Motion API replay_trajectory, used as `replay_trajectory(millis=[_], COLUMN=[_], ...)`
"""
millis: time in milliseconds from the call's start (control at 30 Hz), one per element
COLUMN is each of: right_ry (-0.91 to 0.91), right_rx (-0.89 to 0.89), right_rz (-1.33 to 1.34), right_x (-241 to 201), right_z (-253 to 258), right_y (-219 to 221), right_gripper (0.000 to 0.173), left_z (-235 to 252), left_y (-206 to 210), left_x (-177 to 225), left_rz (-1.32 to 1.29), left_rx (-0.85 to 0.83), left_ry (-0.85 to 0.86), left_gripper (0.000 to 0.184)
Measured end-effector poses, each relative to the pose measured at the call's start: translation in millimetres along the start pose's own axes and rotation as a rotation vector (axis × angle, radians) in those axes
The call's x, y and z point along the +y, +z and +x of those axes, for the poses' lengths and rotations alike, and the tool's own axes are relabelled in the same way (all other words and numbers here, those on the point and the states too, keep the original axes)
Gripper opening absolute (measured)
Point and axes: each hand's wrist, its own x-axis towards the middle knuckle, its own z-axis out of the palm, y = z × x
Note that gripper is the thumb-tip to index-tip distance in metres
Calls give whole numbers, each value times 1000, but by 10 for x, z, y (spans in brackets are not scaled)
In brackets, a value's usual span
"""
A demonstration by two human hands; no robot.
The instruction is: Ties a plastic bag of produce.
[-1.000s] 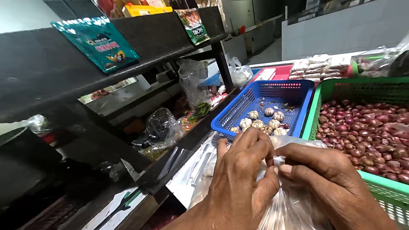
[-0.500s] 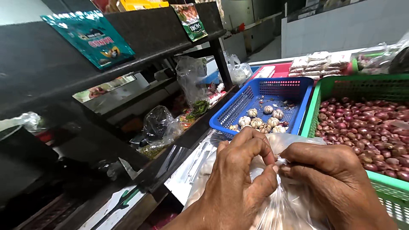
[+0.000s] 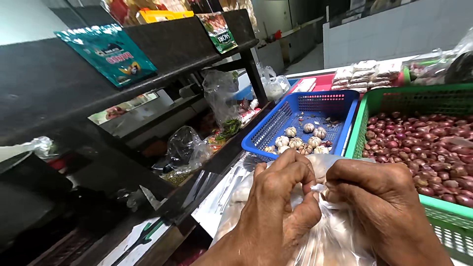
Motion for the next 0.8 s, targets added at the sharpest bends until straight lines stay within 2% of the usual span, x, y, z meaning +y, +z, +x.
replay_trajectory(millis=[133,300,500,800], right_ry=[18,-21,-89,-57], right_rx=[-89,-181,-155,-89], right_rz=[91,90,107,17], right_x=[9,48,77,48], right_z=[17,29,28,19], right_y=[-9,-23,-12,-5], right_gripper=[19,15,17,20], left_z=[12,10,-12,3], left_y=[1,7,7,15], left_x=[-24,-4,26,64], left_rz=[-138,-57,128,142], left_rx=[11,-9,-63,-3], left_ry=[-76,-63,-106,-49], left_gripper=[7,8,13,6])
